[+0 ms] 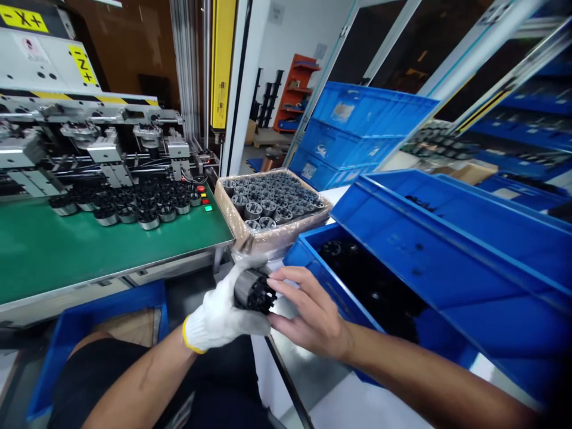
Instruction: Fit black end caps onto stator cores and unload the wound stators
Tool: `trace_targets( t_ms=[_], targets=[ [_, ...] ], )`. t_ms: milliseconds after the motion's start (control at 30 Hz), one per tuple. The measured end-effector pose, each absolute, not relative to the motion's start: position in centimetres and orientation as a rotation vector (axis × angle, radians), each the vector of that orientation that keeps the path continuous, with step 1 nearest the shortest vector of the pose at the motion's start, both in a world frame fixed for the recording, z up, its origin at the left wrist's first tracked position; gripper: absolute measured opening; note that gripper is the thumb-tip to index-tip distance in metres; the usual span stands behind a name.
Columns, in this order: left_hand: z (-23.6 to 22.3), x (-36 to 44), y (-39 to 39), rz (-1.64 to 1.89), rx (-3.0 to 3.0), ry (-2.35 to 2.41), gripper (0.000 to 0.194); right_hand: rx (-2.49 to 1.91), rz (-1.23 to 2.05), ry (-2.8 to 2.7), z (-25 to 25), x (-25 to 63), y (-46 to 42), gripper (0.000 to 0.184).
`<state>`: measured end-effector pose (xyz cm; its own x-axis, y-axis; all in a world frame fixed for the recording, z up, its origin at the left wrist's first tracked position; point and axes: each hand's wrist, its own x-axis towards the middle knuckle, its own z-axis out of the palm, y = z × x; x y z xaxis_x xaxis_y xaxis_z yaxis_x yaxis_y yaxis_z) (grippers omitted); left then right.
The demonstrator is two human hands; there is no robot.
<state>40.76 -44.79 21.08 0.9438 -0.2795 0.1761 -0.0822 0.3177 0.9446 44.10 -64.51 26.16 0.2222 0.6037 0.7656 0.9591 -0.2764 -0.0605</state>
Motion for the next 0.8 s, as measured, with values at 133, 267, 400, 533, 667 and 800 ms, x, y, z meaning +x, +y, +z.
trace_targets(
  t_ms=[133, 267, 400, 533, 667, 800],
  targets=[
    [21.8, 40.3, -44.6, -0.134, 1.381, -0.292, 0.095, -1.972, -0.879, -1.427, 26.0, 44.1, -64.5, 0.04],
    [22.2, 40.2, -44.4, -0.211, 1.443, -0.245, 0.103, -1.974, -0.889, -1.444, 26.1, 44.1, -64.6, 0.042],
    [22.8, 40.1, -44.4, -0.232, 1.497, -0.217, 0.101, -1.965, -0.872, -1.482, 25.9, 44.3, -64.7, 0.043],
    [23.2, 40.0, -44.3, -0.224, 1.562, -0.213, 0.092, -1.948, -0.867, -1.503, 25.6, 44.5, -64.6, 0.046],
    [23.1, 39.9, -44.0, -0.22, 1.618, -0.215, 0.087, -1.959, -0.883, -1.487, 25.7, 44.4, -64.4, 0.047],
    [23.4, 39.9, -44.0, -0.22, 1.663, -0.222, 0.083, -1.965, -0.876, -1.482, 25.9, 44.3, -64.3, 0.048]
  ],
)
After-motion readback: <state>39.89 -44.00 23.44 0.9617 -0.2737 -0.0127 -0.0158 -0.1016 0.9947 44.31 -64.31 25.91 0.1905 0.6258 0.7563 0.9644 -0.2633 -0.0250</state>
